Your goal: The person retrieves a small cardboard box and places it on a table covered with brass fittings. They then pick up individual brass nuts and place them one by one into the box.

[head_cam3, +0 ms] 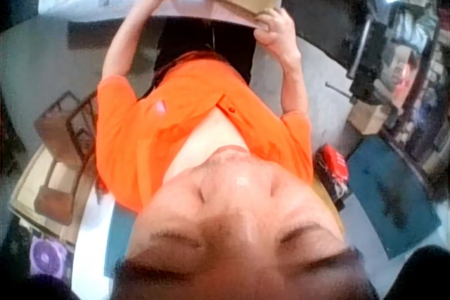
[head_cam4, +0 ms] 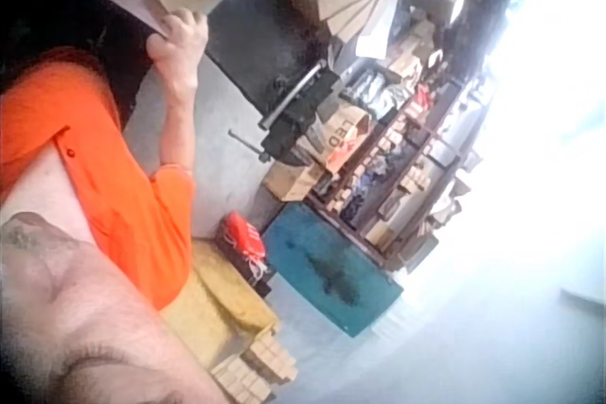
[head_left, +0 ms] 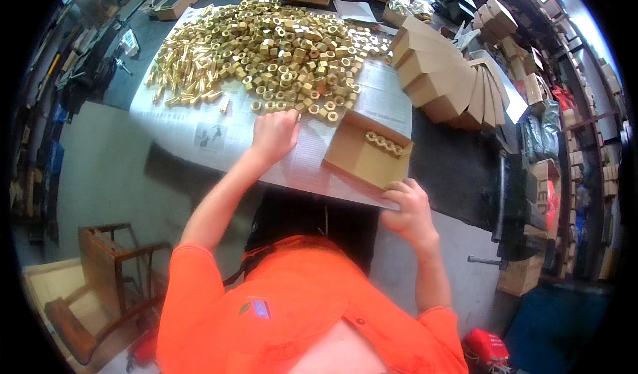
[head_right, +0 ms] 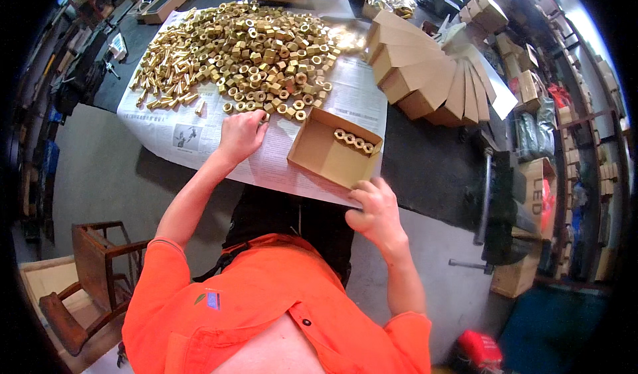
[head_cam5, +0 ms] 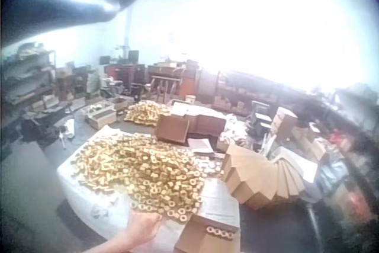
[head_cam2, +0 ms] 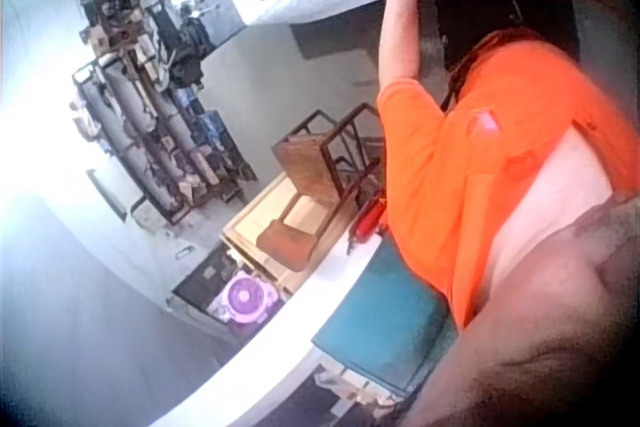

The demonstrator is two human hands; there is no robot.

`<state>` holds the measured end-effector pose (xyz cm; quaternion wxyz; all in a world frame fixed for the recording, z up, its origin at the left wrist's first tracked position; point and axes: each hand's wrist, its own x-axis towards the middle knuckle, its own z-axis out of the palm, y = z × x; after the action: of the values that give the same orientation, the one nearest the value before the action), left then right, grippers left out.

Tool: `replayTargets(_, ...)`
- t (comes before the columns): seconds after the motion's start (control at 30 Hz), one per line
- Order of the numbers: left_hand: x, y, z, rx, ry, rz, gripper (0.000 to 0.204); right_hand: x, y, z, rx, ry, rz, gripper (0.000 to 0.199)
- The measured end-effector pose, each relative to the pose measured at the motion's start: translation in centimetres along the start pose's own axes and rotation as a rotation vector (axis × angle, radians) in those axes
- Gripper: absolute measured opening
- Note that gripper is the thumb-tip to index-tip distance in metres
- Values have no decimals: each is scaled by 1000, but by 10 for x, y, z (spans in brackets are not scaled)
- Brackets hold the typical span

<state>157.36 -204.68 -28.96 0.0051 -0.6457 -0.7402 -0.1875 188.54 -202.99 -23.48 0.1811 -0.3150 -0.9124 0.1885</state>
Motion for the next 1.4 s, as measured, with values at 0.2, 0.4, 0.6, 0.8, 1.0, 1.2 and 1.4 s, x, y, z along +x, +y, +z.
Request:
replayTargets(0.2,2,-1,9,-7,32,-17,13,0,-2,-2,13,-19,24,26)
replayTargets(0.4,-5,4,-20,-556,-17,-109,11,-3,2,1,-3,-16,16,26)
replayTargets(0.6,0,32,-35,-744,-74,75,15,-3,1,1,-13,6,15,25)
replayTargets(0.8,17,60,-36,-1216,-380,37,14,-1,-2,-1,-19,-6,16,26)
replayTargets(1.0,-5,60,-37,-2030,-487,-135,21,-2,1,2,-10,4,18,25)
replayTargets(1.2,-41,67,-24,-2468,-459,-175,26,-1,1,1,-8,-5,24,26)
replayTargets(1.4,-41,71,-26,-2519,-408,-194,27,-1,2,2,3,3,2,26)
